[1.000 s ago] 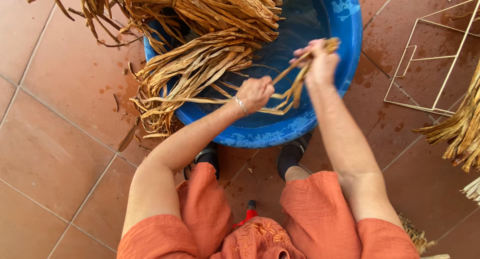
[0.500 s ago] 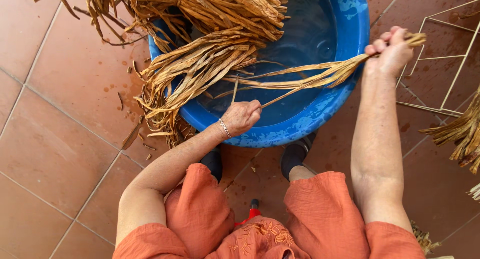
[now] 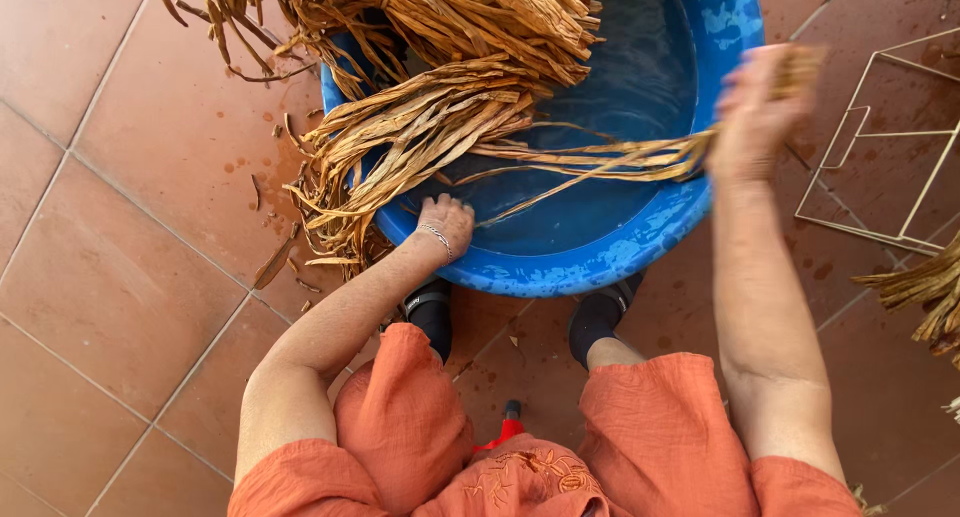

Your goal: The person sits on a tiled floor and repeatedly dips dried plant strips into a blue basin of water, then pulls and separates the strips by hand. The processed strips are placed into a wire rack beside the basin.

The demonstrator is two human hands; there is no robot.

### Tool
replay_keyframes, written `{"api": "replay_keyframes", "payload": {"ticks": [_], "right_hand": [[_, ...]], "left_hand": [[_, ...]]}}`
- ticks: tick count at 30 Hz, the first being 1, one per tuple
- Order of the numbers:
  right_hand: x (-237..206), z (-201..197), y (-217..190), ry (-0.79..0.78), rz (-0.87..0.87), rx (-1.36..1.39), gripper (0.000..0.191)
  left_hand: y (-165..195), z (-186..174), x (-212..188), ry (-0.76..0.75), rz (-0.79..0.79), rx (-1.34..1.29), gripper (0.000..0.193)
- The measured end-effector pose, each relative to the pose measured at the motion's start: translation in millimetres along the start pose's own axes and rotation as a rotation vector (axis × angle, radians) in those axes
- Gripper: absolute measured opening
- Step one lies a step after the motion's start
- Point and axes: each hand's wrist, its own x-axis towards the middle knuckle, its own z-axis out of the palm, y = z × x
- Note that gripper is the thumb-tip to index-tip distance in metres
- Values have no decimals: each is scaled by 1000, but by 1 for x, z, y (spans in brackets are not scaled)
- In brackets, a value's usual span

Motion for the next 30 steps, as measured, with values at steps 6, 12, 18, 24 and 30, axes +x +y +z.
{"api": "replay_keyframes", "payload": {"ticks": [6,12,18,24,30], "right_hand": [[-92,90,30,-732,-143,-447,17],[-113,86,67,-1009,29,-657,25],[-88,85,34,-568,782,-20,28],[-93,90,-16,-441,714,384,28],[-103,80,-24,-400,608,394,20]], "left_hand": [[-14,-28,31,172,-47,-104,15],[-39,-53,58,459,-79,31,9],[-9,-55,41,508,-70,-797,6],[21,-53,38,152,-165,-1487,12],[30,-57,54,2,-153,-1575,21]]}}
